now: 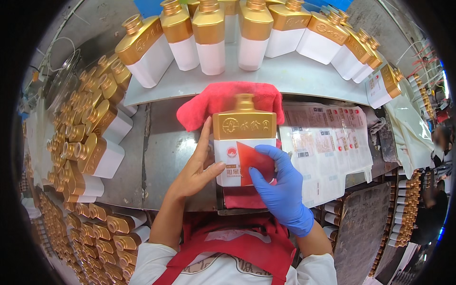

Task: The person applies adhesive labels to the sides of gold and white bottles. They pick up a bottle, smooth a label onto its surface, and place it on a nearby tray. The person repeats this process for several bottles.

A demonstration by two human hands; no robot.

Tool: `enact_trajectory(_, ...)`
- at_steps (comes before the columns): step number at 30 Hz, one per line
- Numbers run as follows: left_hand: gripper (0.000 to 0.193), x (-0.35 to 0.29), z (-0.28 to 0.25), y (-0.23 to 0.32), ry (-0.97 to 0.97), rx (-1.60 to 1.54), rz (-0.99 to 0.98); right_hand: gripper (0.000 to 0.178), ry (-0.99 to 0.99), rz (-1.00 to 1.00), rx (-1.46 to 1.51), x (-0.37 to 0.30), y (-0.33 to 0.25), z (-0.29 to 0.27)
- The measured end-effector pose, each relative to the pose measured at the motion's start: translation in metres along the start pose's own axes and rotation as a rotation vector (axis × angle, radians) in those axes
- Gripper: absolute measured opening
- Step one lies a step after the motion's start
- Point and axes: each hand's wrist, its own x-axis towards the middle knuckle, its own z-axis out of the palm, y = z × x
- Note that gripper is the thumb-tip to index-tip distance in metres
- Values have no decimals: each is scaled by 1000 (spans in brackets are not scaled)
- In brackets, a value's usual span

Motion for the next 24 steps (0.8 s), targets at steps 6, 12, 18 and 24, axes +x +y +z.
enact_trajectory(6,89,1,2,2,0,13,-5,40,23,13,-39,-1,3,-1)
enact_trajectory(12,87,4,8,4,66,13,42,39,431,-191,-35,11,-1,-31)
enact_trajectory(18,76,11,16,-3,209,103,36,26,167,-424,-331,13,-17,-22)
enact_trajectory(24,68,9,12,-5,148,84,29,25,-136,-810,-576,30,3,-27)
